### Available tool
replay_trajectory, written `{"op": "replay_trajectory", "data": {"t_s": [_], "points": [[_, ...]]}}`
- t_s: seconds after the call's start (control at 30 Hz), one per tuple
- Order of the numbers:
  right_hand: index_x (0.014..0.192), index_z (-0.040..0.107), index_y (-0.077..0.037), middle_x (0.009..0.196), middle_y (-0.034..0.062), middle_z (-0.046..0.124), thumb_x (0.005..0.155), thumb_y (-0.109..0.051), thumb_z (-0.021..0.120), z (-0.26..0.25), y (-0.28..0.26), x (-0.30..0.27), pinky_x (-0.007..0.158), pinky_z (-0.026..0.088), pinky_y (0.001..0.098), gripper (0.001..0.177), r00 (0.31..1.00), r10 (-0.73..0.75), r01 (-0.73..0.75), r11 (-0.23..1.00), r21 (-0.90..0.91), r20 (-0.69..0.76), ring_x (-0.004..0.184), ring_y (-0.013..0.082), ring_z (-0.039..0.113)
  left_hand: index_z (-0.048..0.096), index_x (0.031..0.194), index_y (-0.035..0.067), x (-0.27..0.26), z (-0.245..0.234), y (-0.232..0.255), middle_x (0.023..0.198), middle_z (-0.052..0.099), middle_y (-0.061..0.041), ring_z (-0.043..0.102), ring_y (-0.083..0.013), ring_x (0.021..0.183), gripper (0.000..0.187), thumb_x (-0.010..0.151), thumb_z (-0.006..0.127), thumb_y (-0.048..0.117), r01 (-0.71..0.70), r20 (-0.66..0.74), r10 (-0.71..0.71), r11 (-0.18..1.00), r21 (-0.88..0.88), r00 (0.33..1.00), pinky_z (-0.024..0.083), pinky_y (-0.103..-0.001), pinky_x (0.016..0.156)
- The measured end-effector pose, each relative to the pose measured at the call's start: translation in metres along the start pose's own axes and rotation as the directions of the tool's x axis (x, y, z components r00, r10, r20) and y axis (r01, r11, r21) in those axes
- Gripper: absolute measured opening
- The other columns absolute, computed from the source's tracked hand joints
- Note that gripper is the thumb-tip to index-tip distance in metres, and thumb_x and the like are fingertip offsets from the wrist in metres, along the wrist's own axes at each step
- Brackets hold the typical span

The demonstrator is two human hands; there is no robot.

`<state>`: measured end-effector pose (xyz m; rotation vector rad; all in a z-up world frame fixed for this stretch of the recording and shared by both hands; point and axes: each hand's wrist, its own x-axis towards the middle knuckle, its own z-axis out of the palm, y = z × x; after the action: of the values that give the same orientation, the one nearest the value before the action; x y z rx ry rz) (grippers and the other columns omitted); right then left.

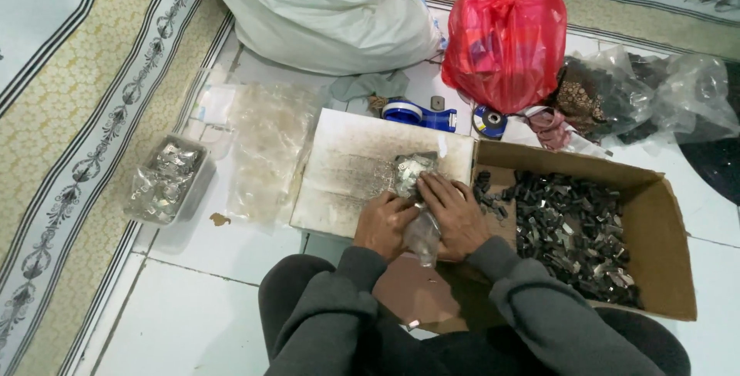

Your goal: Sorting small metal components from a large box and a pile into smaller bags and containers.

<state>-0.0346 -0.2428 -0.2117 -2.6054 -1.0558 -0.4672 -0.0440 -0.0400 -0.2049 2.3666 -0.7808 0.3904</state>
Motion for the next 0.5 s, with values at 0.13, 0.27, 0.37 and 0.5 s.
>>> {"op": "replay_trajectory", "data": {"t_s": [0.13,0.27,0.37,0.5], "points": [[0.16,0.037,-0.009,0.157,0.0162,0.041,0.078,-0.056,0.049,0.01,0.004,0.002,0.109,0.033,0.058,0.096,0.996,0.041,-0.031,0.991,-0.131,0.075,0.145,0.0385,0.041,0.076,0.088,0.018,-0.008,0.019,-0.014,0.1,0.078,-0.006,0.074,-0.025,0.097,0.01,0.082,0.081,0.024,-0.056,-0.102,0.057,0.998,0.014,0.993,0.056,-0.032,0.089],[0.159,0.038,-0.007,0.158,0.0187,0.038,0.067,-0.016,0.047,-0.006,-0.001,0.011,0.114,0.03,0.0595,0.093,0.988,0.08,-0.071,0.995,-0.073,0.129,0.147,0.0409,0.036,0.075,0.091,0.006,-0.004,0.024,-0.016,0.127,0.07,-0.019,0.066,-0.0396,0.115,0.033,0.066,0.09,0.021,-0.037,-0.066,0.035,0.999,-0.023,0.997,0.058,-0.046,0.087],[0.162,0.033,-0.008,0.162,0.0173,0.035,0.063,-0.011,0.046,-0.003,0.009,0.002,0.114,0.027,0.0618,0.1,0.982,0.086,-0.093,0.995,0.035,0.166,0.151,0.0404,0.032,0.073,0.096,0.004,-0.012,0.03,-0.022,0.136,0.066,-0.02,0.065,-0.0421,0.12,0.044,0.062,0.092,0.025,-0.017,0.015,0.018,0.997,-0.074,1.0,0.059,-0.051,0.087],[0.128,0.068,-0.007,0.131,0.0117,0.062,0.093,-0.04,0.063,0.029,0.028,-0.035,0.103,0.046,0.0471,0.048,0.96,0.006,0.022,0.995,0.098,-0.279,0.125,0.0345,0.063,0.074,0.097,0.013,-0.014,0.022,-0.014,0.124,0.071,-0.01,0.07,-0.0336,0.115,0.015,0.086,0.077,0.021,0.039,0.096,-0.037,0.999,-0.016,0.995,0.054,-0.046,0.085]]}}
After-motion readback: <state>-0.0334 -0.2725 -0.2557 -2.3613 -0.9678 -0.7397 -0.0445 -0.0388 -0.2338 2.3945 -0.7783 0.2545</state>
